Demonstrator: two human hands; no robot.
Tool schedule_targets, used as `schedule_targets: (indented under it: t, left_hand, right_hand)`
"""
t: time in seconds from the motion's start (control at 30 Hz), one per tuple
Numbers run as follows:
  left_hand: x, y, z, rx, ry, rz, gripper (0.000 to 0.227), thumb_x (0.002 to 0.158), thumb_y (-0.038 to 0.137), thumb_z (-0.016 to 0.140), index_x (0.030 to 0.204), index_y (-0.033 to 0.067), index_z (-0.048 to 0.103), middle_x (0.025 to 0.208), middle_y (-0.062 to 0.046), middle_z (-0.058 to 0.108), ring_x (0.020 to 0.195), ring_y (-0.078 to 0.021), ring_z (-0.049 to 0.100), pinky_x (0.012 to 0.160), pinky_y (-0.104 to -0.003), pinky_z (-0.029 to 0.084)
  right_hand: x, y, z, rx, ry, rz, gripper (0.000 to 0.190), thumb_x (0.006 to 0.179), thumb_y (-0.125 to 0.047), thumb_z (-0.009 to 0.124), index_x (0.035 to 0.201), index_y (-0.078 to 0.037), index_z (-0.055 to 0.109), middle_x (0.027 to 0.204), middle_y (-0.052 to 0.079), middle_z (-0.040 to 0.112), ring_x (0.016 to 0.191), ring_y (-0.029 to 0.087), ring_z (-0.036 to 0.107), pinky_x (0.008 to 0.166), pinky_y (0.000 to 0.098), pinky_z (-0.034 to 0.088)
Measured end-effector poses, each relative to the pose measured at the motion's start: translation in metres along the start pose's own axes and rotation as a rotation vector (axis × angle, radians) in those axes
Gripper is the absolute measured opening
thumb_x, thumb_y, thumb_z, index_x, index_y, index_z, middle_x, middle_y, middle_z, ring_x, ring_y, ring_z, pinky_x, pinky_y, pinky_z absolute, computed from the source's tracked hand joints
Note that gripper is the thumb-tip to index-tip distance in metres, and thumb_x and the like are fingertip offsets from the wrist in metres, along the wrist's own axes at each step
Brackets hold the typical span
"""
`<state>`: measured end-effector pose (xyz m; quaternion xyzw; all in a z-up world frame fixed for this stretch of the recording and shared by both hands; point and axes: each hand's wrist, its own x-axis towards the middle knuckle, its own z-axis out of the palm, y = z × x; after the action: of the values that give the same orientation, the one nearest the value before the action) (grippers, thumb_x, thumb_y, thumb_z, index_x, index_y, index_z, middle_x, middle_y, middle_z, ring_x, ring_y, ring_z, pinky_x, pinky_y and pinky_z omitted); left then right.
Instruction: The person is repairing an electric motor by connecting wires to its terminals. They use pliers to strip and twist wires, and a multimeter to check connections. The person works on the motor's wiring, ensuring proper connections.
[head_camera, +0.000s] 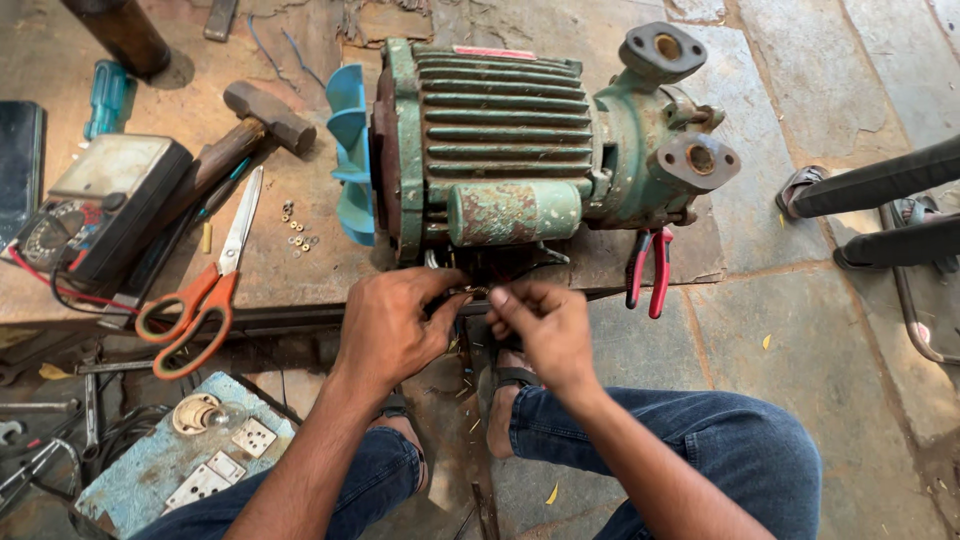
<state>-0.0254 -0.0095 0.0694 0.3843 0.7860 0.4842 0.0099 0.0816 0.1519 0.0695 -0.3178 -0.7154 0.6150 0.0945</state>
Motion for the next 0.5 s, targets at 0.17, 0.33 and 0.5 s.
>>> schedule_targets:
  t: [0.17,0.33,0.5]
  left_hand:
    - [-0.003,-0.001,0.003,-0.051,0.029,-0.007,0.019,0.083,0.016,0.077,0.098,0.0049,0.079,0.088,-0.013,0.078,0.073,-0.0276,0.076,0.064,-0.037,0.058]
    - [-0.002,0.003,0.001,-0.093,0.007,-0.05,0.019,0.083,0.016,0.078,0.099,0.0045,0.079,0.088,-0.013,0.078,0.069,-0.0259,0.076,0.058,-0.034,0.058]
    - [-0.002,0.005,-0.002,-0.106,-0.001,-0.068,0.019,0.083,0.014,0.077,0.1,0.0049,0.079,0.09,-0.013,0.079,0.069,-0.0249,0.076,0.058,-0.034,0.058]
  right_hand:
    - [-0.03,0.002,0.01,-0.599,0.188,-0.905,0.009,0.088,-0.008,0.079,0.091,-0.001,0.076,0.082,0.013,0.075,0.069,0.021,0.071,0.06,0.033,0.056]
    - [-0.023,-0.006,0.007,-0.666,0.191,-1.019,0.009,0.092,-0.008,0.078,0.093,0.0,0.075,0.085,0.013,0.075,0.071,0.021,0.072,0.064,0.0323,0.058]
    - [0.0,0.006,-0.006,-0.364,0.094,-0.528,0.016,0.095,-0.016,0.075,0.094,0.0,0.074,0.084,0.011,0.074,0.07,0.017,0.069,0.061,0.0301,0.054]
